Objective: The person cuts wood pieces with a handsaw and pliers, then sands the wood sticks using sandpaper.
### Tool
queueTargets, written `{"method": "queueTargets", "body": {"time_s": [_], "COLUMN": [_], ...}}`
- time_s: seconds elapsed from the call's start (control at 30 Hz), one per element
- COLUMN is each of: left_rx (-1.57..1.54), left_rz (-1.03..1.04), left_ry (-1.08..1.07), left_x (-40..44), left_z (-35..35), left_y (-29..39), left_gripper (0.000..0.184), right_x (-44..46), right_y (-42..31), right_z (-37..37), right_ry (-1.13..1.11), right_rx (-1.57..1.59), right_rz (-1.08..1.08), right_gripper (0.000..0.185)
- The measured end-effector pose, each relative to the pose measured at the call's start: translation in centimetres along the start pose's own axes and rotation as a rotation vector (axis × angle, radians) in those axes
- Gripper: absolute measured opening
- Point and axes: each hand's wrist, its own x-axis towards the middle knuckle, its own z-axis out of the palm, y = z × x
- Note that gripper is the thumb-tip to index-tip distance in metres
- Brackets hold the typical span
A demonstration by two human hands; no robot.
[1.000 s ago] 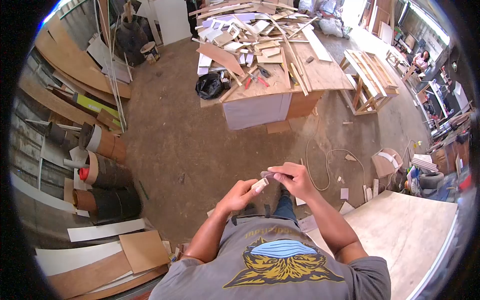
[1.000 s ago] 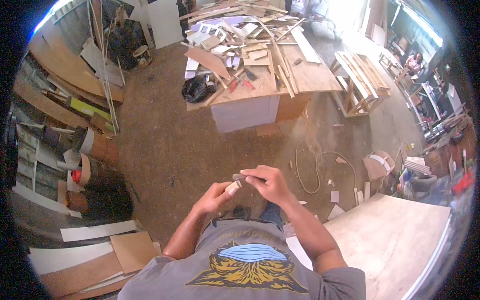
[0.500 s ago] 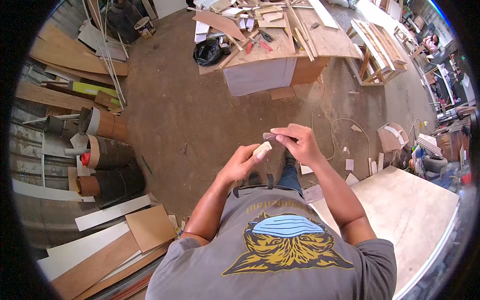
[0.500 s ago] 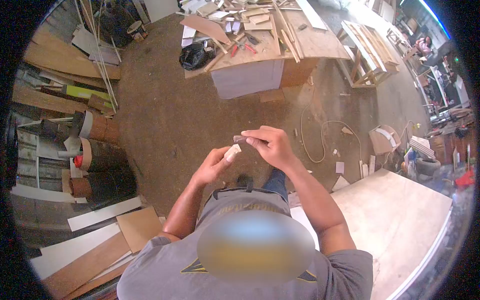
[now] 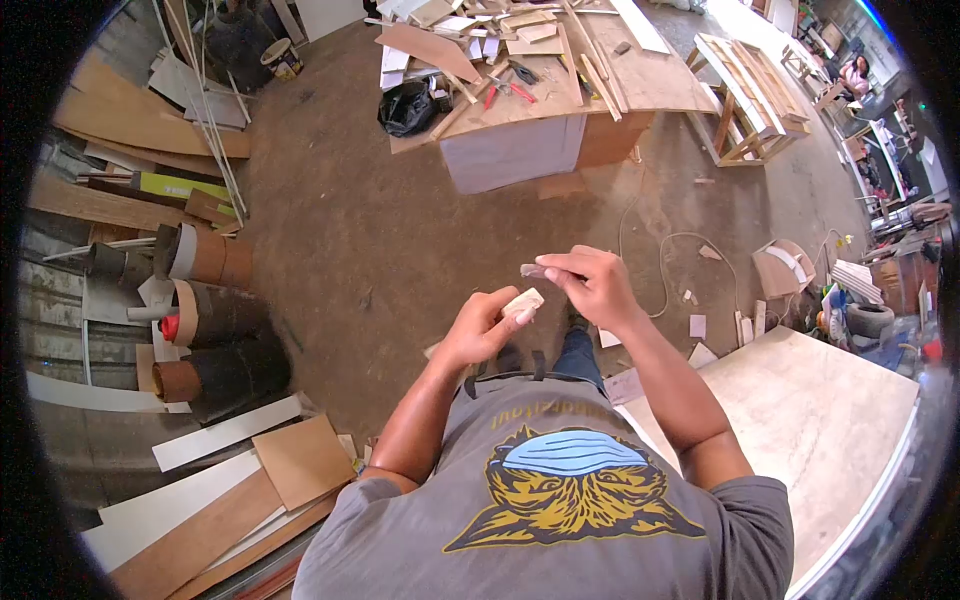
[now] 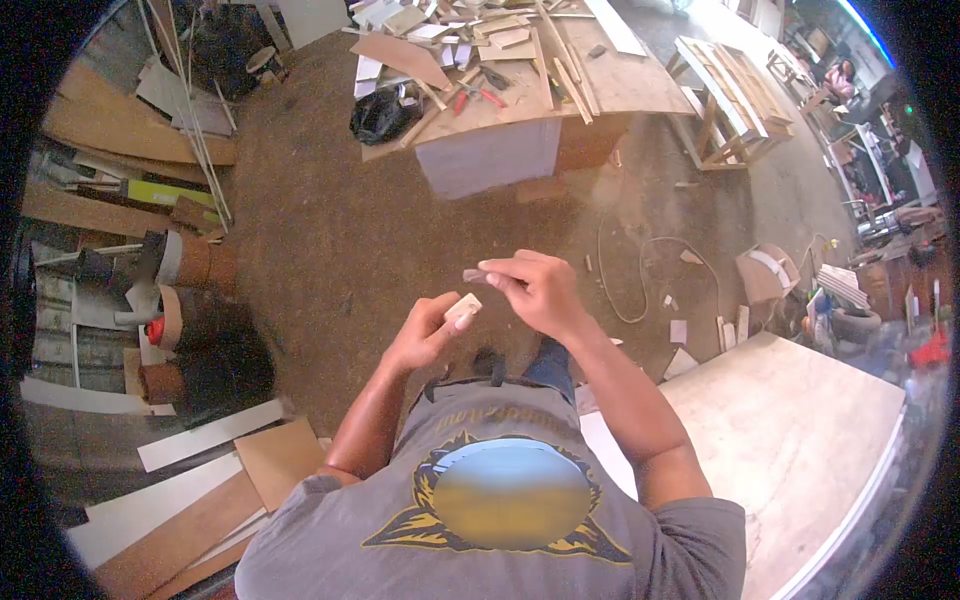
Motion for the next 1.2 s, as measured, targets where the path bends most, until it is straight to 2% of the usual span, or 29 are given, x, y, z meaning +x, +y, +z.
{"method": "queueTargets", "body": {"time_s": [0.1, 0.2, 0.3, 0.4, 0.5, 0.6, 0.63, 0.7, 0.83, 0.93, 0.97, 1.07, 1.2], "left_rx": [0.119, 0.065, 0.301, 0.423, 0.252, 0.318, 0.365, 0.454, 0.328, 0.278, 0.281, 0.242, 0.153], "left_rz": [0.095, 0.052, 0.106, 0.025, 0.017, -0.069, -0.073, -0.089, -0.016, 0.033, 0.030, 0.036, 0.043], "left_ry": [0.058, 0.193, 0.218, 0.225, 0.268, 0.225, 0.230, 0.238, 0.284, 0.301, 0.314, 0.387, 0.403], "left_x": [0.5, 1.1, 1.4, 0.9, 0.7, 1.0, 1.2, 1.0, 0.5, 0.5, 0.5, 0.6, 0.2], "left_z": [0.2, 1.3, 1.7, 2.0, 2.4, 2.0, 1.9, 1.8, 2.1, 2.1, 2.2, 2.3, 2.0], "left_y": [-0.7, 1.1, 0.1, 0.7, 0.7, 1.0, 1.4, 2.3, 0.8, 0.1, 0.3, 0.4, -1.8], "left_gripper": [0.028, 0.022, 0.019, 0.021, 0.025, 0.023, 0.024, 0.024, 0.022, 0.022, 0.022, 0.022, 0.027], "right_x": [-0.2, -0.1, -0.6, -0.3, 0.0, 0.4, 0.6, 0.9, 1.5, 1.1, 0.9, 1.1, 1.6], "right_y": [0.0, -3.2, -3.0, -1.0, -1.5, -3.3, -2.4, -1.8, -3.4, -1.3, -0.7, -0.1, -2.2], "right_z": [-0.6, -0.7, -0.2, -1.1, -2.0, -2.0, -1.9, -2.4, -2.3, -0.8, -1.1, -1.4, 1.0], "right_ry": [0.016, 0.064, -0.014, 0.041, 0.067, -0.065, -0.062, -0.050, -0.075, -0.103, -0.086, 0.008, -0.107], "right_rx": [0.032, 0.039, 0.026, -0.211, -0.130, -0.193, -0.215, -0.253, -0.179, -0.165, -0.210, -0.167, -0.008], "right_rz": [0.036, 0.047, -0.044, -0.076, -0.097, -0.289, -0.292, -0.244, -0.281, -0.265, -0.163, -0.107, -0.154], "right_gripper": [0.019, 0.018, 0.019, 0.021, 0.021, 0.020, 0.019, 0.021, 0.021, 0.019, 0.020, 0.022, 0.022]}}
